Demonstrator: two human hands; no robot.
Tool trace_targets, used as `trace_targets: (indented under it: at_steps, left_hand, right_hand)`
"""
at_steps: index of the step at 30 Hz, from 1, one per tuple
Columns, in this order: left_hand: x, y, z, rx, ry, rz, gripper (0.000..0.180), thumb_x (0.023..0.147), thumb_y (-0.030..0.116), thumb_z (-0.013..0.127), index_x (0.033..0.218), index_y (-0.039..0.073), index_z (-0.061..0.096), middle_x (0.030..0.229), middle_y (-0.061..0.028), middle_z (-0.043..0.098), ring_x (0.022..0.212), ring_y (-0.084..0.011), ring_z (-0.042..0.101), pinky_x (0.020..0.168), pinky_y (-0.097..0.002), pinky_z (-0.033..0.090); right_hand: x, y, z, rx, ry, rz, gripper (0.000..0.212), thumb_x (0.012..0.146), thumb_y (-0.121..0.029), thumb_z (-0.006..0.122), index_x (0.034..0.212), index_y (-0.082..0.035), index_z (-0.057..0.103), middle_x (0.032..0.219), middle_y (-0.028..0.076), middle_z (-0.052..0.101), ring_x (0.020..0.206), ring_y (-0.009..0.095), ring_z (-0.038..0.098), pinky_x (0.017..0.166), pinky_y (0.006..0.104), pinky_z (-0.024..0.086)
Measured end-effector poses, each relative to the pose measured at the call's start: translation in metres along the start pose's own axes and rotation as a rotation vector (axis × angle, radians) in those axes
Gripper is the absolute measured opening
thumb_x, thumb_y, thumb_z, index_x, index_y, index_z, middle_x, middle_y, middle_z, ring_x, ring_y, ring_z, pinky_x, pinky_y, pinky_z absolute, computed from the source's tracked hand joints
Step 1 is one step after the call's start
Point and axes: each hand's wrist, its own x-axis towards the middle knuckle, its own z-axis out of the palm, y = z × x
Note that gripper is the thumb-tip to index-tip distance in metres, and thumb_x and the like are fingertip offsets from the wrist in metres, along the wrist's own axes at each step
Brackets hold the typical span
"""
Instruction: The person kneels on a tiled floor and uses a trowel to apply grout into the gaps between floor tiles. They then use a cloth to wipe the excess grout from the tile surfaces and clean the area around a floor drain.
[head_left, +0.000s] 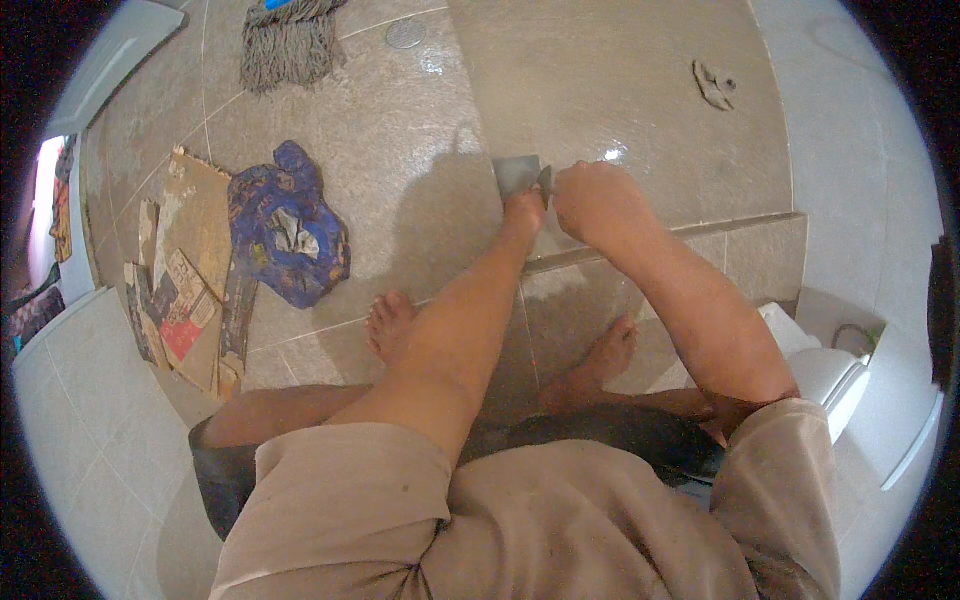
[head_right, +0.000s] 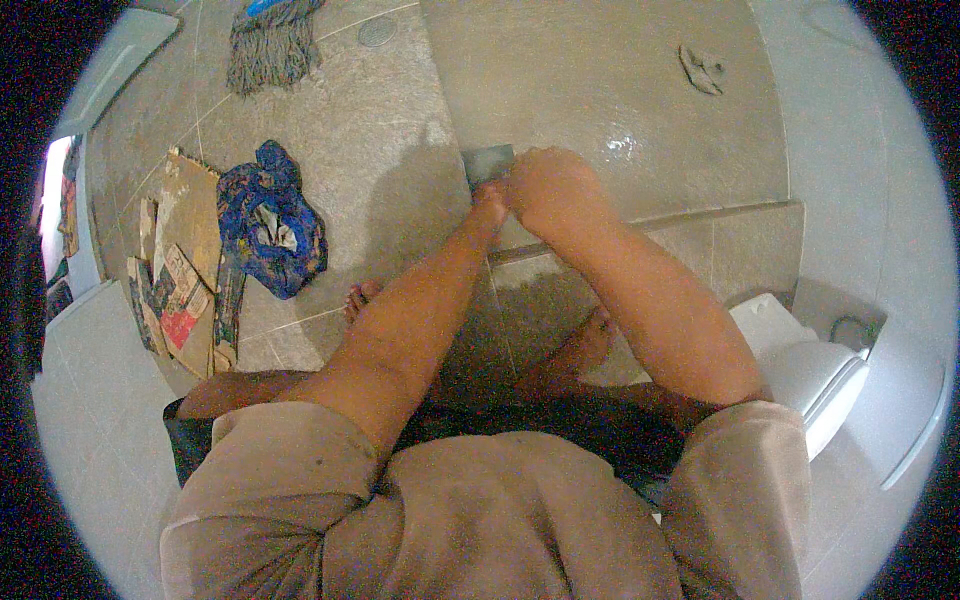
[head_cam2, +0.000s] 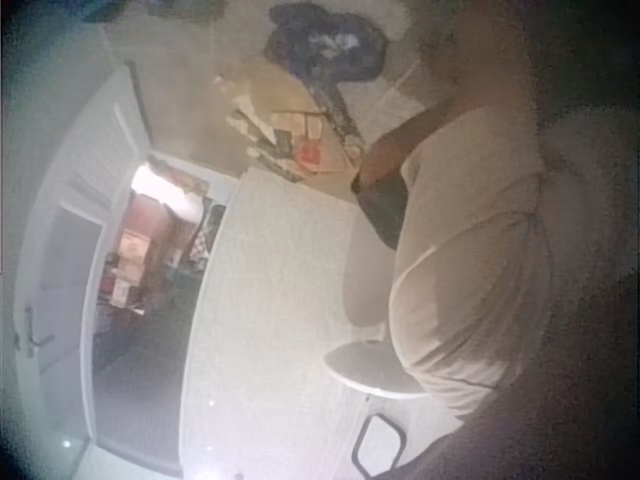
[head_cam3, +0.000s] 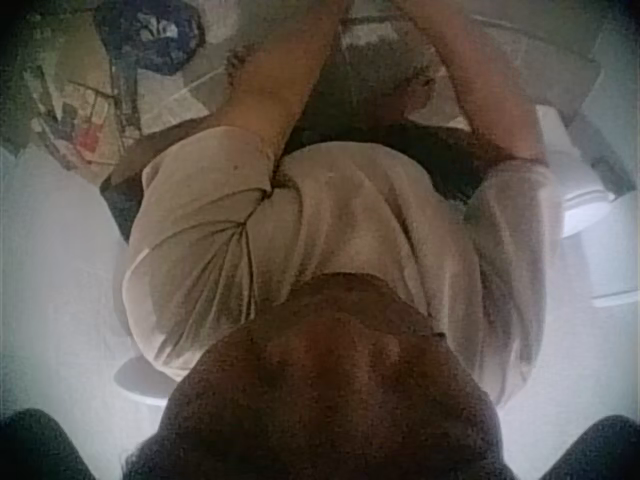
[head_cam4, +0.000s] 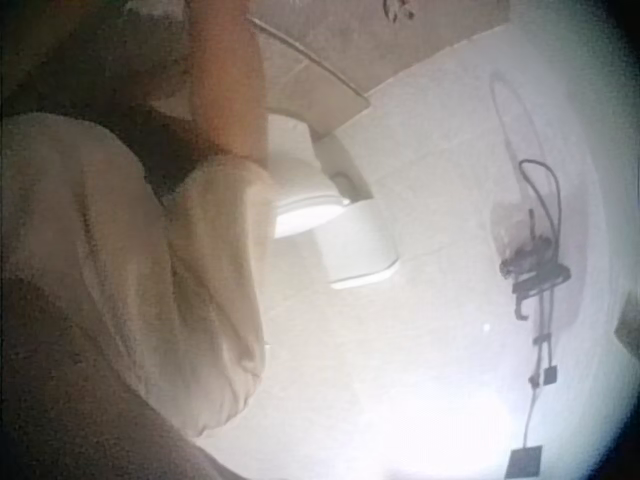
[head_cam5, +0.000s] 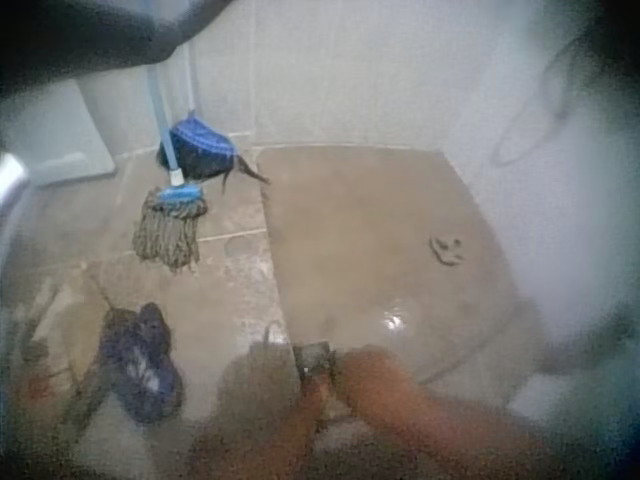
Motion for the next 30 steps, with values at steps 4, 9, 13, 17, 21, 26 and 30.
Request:
trace_targets:
  at_steps: [4,9,13,17,21,26,30]
  left_hand:
    - [0.03,-0.02,0.006,0.126,-0.003,0.056,0.043,0.103,0.036,0.053,0.125,0.003,0.071,0.127,-0.0257,0.069,0.122,-0.0427,0.064,0.102,-0.0491,0.05]
    - [0.021,-0.006,0.004,0.152,-0.041,0.058,0.045,0.103,0.037,0.052,0.128,0.004,0.07,0.131,-0.0257,0.068,0.125,-0.0433,0.062,0.106,-0.049,0.049]
    - [-0.015,0.013,0.002,-0.015,0.101,0.077,0.046,0.103,0.036,0.054,0.135,0.006,0.067,0.131,-0.0274,0.067,0.126,-0.0433,0.062,0.109,-0.0481,0.047]
    - [-0.004,-0.005,-0.013,-0.095,0.153,0.057,0.045,0.101,0.031,0.057,0.136,0.005,0.067,0.129,-0.0282,0.068,0.124,-0.0447,0.063,0.109,-0.046,0.046]
    - [-0.016,0.015,-0.003,-0.083,0.083,0.056,0.039,0.101,0.026,0.057,0.129,0.002,0.071,0.124,-0.0247,0.071,0.118,-0.0472,0.065,0.106,-0.0481,0.048]
    - [0.024,0.03,-0.021,0.953,0.065,0.422,0.033,0.1,0.018,0.055,0.122,0.002,0.074,0.116,-0.0231,0.073,0.113,-0.0438,0.066,0.1,-0.0545,0.05]
    - [0.043,0.084,-0.054,0.107,0.635,0.602,0.032,0.097,0.018,0.056,0.117,0.001,0.074,0.124,-0.0225,0.068,0.117,-0.0406,0.063,0.106,-0.0538,0.046]
  right_hand:
    - [0.026,-0.017,-0.019,-0.037,-0.113,-0.049,0.019,0.087,-0.012,0.067,0.096,0.0,0.078,0.098,0.024,0.076,0.094,0.038,0.076,0.082,0.0475,0.062]
    - [0.018,0.009,-0.008,-0.092,-0.191,-0.043,0.02,0.087,-0.013,0.068,0.097,0.001,0.078,0.1,0.023,0.076,0.094,0.038,0.076,0.082,0.0476,0.062]
    - [0.003,0.068,0.025,-0.063,-0.211,0.005,0.018,0.087,-0.014,0.067,0.096,-0.003,0.077,0.095,0.023,0.075,0.09,0.042,0.075,0.079,0.0505,0.061]
    - [-0.002,0.078,0.037,-0.051,-0.088,-0.141,0.018,0.089,-0.016,0.063,0.099,-0.007,0.075,0.09,0.024,0.074,0.085,0.044,0.073,0.075,0.0537,0.059]
    - [-0.024,0.105,0.079,0.103,-0.05,-0.017,0.026,0.094,-0.025,0.063,0.108,-0.005,0.073,0.089,0.025,0.073,0.08,0.043,0.073,0.07,0.0524,0.058]
    - [-0.042,0.106,0.096,0.713,-0.039,0.272,0.041,0.099,-0.035,0.061,0.122,-0.002,0.065,0.09,0.026,0.071,0.079,0.037,0.072,0.07,0.0485,0.054]
    - [-0.063,0.093,0.064,0.928,-0.076,0.48,0.045,0.104,-0.036,0.055,0.125,0.004,0.058,0.109,0.031,0.07,0.108,0.048,0.068,0.095,0.0523,0.051]
